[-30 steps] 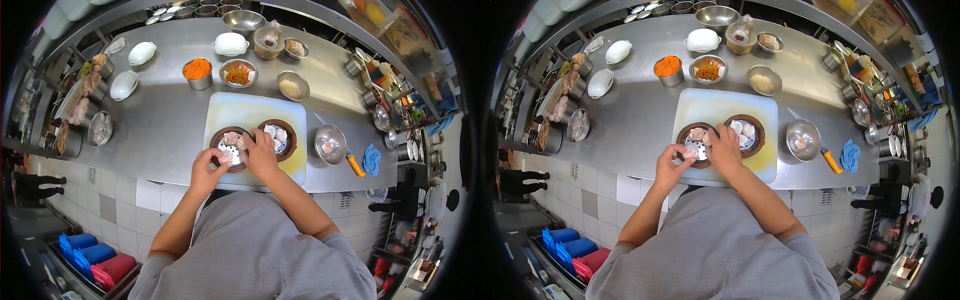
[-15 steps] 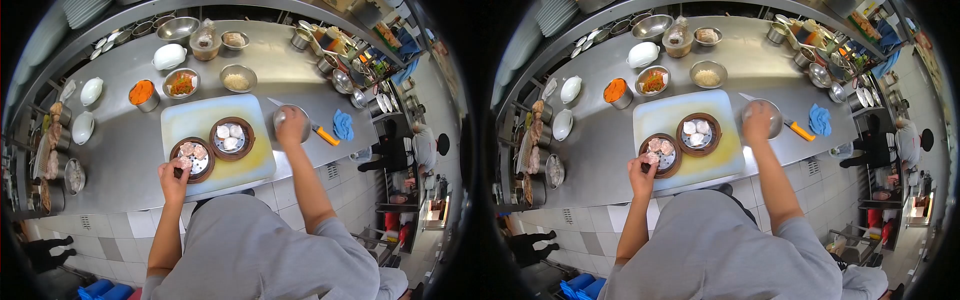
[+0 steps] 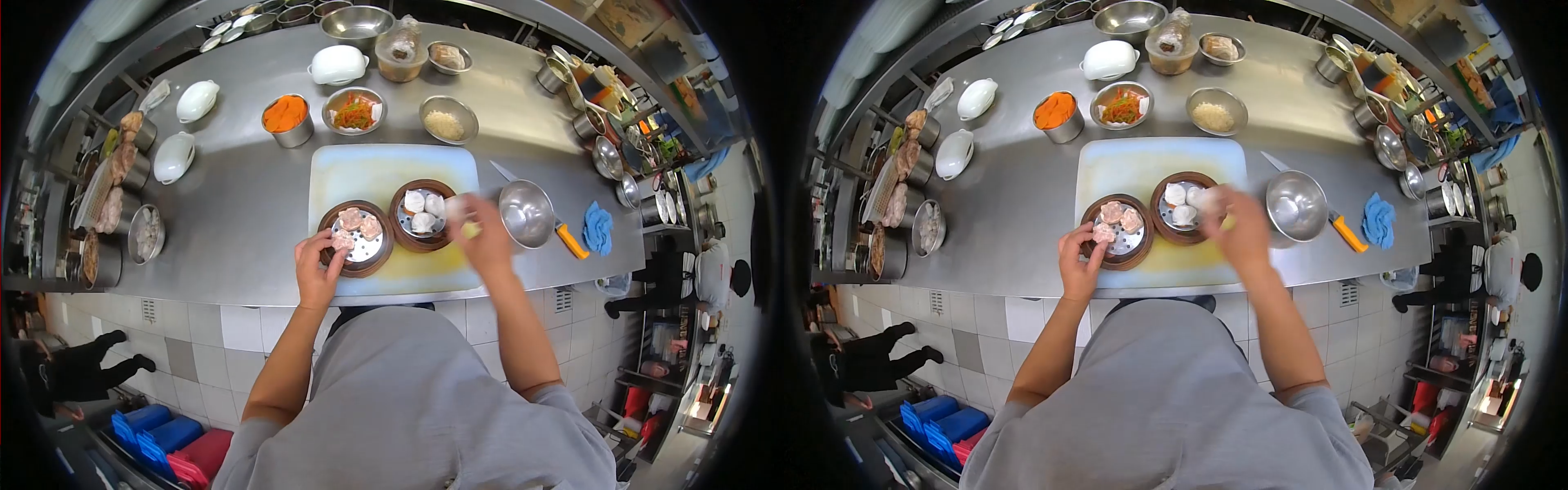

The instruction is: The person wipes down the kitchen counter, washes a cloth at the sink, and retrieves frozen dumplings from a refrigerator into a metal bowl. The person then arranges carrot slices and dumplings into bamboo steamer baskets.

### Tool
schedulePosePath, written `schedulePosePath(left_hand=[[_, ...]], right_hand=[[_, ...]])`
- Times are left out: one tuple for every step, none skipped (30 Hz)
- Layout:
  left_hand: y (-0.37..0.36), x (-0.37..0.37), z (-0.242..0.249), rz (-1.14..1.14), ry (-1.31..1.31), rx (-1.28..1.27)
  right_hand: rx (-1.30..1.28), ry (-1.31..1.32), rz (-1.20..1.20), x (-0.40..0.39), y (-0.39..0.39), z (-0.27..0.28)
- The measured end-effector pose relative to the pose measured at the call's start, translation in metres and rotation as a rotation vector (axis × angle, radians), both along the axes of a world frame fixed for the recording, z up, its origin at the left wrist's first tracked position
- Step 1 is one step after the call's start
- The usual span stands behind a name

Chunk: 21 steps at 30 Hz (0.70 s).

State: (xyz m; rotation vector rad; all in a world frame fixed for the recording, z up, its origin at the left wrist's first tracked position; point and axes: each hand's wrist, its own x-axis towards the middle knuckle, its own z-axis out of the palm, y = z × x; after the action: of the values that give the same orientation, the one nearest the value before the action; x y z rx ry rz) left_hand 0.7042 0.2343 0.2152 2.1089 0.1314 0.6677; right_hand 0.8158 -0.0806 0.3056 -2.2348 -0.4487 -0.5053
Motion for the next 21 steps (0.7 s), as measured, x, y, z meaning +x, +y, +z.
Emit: schedulePosePath(left_hand=[[-0.001,0.001,0.006,0.006,0.016,-0.011],[0.001,0.001,0.01,0.005,0.015,-0.009],[0.003,0.002,0.013,-0.018,0.015,0.056],[0.005,0.004,0.015,-0.041,0.014,0.12],[0.005,0.004,0.017,-0.04,0.008,0.119],[0.005,0.004,0.017,-0.038,0.018,0.107],[0.004,0.003,0.018,-0.034,0.033,0.095],[0.004,0.002,0.018,-0.026,0.035,0.093],[0.003,0.003,0.018,-0.015,0.013,0.096],[0.003,0.003,0.018,-0.006,-0.009,0.098],[0.003,0.003,0.016,-0.002,-0.01,0.094],[0.003,0.003,0.015,-0.001,-0.001,0.078],[0.003,0.003,0.014,-0.001,0.008,0.063],[0.003,0.003,0.013,0.001,0.008,0.062],[0.004,0.003,0.013,-0.008,-0.01,0.095],[0.005,0.004,0.014,-0.017,-0.028,0.129],[0.007,0.005,0.016,-0.02,-0.031,0.133],[0.007,0.004,0.017,-0.038,-0.032,0.114],[0.006,0.002,0.018,-0.061,-0.03,0.094],[0.003,-0.002,0.02,-0.073,-0.031,0.098],[-0.001,-0.007,0.029,0.02,-0.044,0.05]], right_hand=[[-0.072,-0.022,0.203,-0.015,0.031,0.023],[-0.048,0.082,0.328,-0.029,0.057,0.024],[-0.116,0.107,0.374,-0.039,0.079,0.015],[-0.186,0.117,0.408,-0.045,0.093,0.002],[-0.256,0.137,0.434,-0.048,0.105,0.003],[-0.259,0.131,0.438,-0.048,0.111,-0.006],[-0.245,0.129,0.42,-0.048,0.117,-0.019],[-0.231,0.129,0.403,-0.048,0.12,-0.031],[-0.207,0.127,0.383,-0.048,0.121,-0.03],[-0.211,0.127,0.388,-0.048,0.12,-0.031],[-0.223,0.09,0.401,-0.048,0.118,-0.032],[-0.234,0.053,0.412,-0.048,0.117,-0.033],[-0.236,0.053,0.415,-0.047,0.116,-0.036],[-0.219,0.043,0.406,-0.046,0.116,-0.04],[-0.2,0.033,0.397,-0.046,0.117,-0.042],[-0.198,0.032,0.396,-0.045,0.116,-0.044],[-0.203,0.054,0.414,-0.044,0.115,-0.045],[-0.207,0.078,0.428,-0.043,0.114,-0.043],[-0.202,0.08,0.417,-0.046,0.11,-0.041],[-0.14,0.037,0.435,-0.048,0.105,-0.037],[-0.078,-0.008,0.453,-0.05,0.099,-0.032]])
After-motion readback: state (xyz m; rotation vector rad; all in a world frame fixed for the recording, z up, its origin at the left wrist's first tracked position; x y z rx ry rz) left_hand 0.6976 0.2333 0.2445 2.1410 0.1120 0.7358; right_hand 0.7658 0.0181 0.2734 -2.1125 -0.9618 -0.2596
